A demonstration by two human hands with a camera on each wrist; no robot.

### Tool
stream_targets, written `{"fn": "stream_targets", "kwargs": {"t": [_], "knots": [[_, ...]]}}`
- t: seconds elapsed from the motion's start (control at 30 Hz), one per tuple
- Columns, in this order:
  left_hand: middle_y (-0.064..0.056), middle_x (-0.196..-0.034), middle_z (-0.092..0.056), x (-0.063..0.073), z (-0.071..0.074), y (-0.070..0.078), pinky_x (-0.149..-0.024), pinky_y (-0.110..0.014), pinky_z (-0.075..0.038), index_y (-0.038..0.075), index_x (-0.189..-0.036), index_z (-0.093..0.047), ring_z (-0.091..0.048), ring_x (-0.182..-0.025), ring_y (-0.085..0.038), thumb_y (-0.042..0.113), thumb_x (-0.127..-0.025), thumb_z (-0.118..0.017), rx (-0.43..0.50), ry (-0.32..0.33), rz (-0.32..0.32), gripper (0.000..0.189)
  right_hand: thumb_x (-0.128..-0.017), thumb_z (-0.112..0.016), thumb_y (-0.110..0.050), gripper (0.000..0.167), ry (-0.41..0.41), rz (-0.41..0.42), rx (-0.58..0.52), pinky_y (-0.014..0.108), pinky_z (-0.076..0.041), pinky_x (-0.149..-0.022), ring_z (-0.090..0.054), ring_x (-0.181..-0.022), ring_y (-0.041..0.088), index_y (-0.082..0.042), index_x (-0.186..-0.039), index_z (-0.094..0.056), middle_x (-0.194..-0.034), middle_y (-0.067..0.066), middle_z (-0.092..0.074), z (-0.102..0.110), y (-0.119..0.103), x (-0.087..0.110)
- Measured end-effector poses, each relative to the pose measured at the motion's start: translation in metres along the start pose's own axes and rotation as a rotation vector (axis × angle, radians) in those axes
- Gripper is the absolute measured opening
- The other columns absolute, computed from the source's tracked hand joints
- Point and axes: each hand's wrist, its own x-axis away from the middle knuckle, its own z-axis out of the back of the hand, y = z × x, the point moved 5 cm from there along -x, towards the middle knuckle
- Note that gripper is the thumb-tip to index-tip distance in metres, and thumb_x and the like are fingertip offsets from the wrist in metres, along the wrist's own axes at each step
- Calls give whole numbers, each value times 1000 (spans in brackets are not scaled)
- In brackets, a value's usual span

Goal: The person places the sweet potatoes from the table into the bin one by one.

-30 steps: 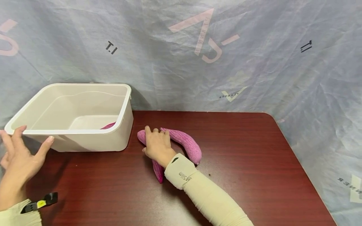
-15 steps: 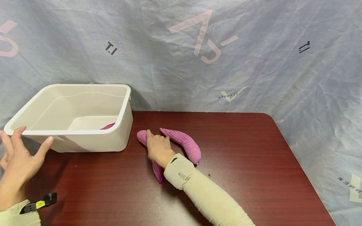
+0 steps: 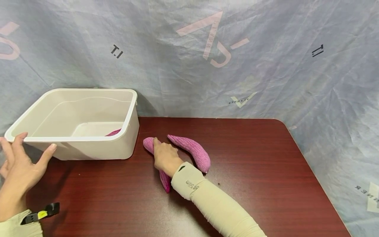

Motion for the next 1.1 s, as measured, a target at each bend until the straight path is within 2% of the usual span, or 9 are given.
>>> {"fn": "stream_targets", "kwargs": {"t": [0.23,0.33,0.43,0.63,0.9,1.1], "knots": [[-11,-159,43,0,0,0,-112,-74,7,25,-160,4,15,-150,-59,51,-99,-50,7,7,-1,85,-79,-76,-11,86,39,5,-14,46,-58,-74,-73,-93,38,-19,-153,-33,-107,19,-73,6,1,0],[-12,-159,42,0,0,0,-112,-75,7,24,-160,4,15,-150,-58,51,-99,-50,4,9,-5,85,-79,-76,-11,86,71,28,-32,46,-58,-70,-73,-88,37,-18,-153,-34,-100,18,-73,10,2,1],[-12,-159,42,0,0,0,-112,-75,7,24,-160,4,15,-150,-58,51,-100,-49,3,10,-4,85,-79,-76,-12,85,102,53,-51,48,-58,-73,-73,-90,39,-16,-153,-34,-99,18,-74,15,2,2],[-12,-159,42,0,-1,-1,-113,-74,7,24,-160,4,16,-151,-56,52,-99,-49,6,9,-1,85,-81,-77,-14,86,132,64,-78,52,-58,-82,-71,-104,43,-19,-155,-33,-112,22,-72,26,1,5],[-12,-159,43,1,0,-1,-112,-75,8,23,-159,4,19,-150,-56,51,-99,-49,15,5,2,85,-81,-77,-14,88,171,82,-95,50,-58,-75,-71,-90,42,-22,-156,-32,-109,21,-70,38,-1,7],[-13,-159,43,1,0,-1,-112,-74,7,23,-159,4,18,-150,-56,51,-99,-49,8,12,-3,85,-84,-75,-16,89,171,46,-129,50,-57,-82,-69,-93,43,-28,-158,-28,-116,20,-65,45,1,9]]}}
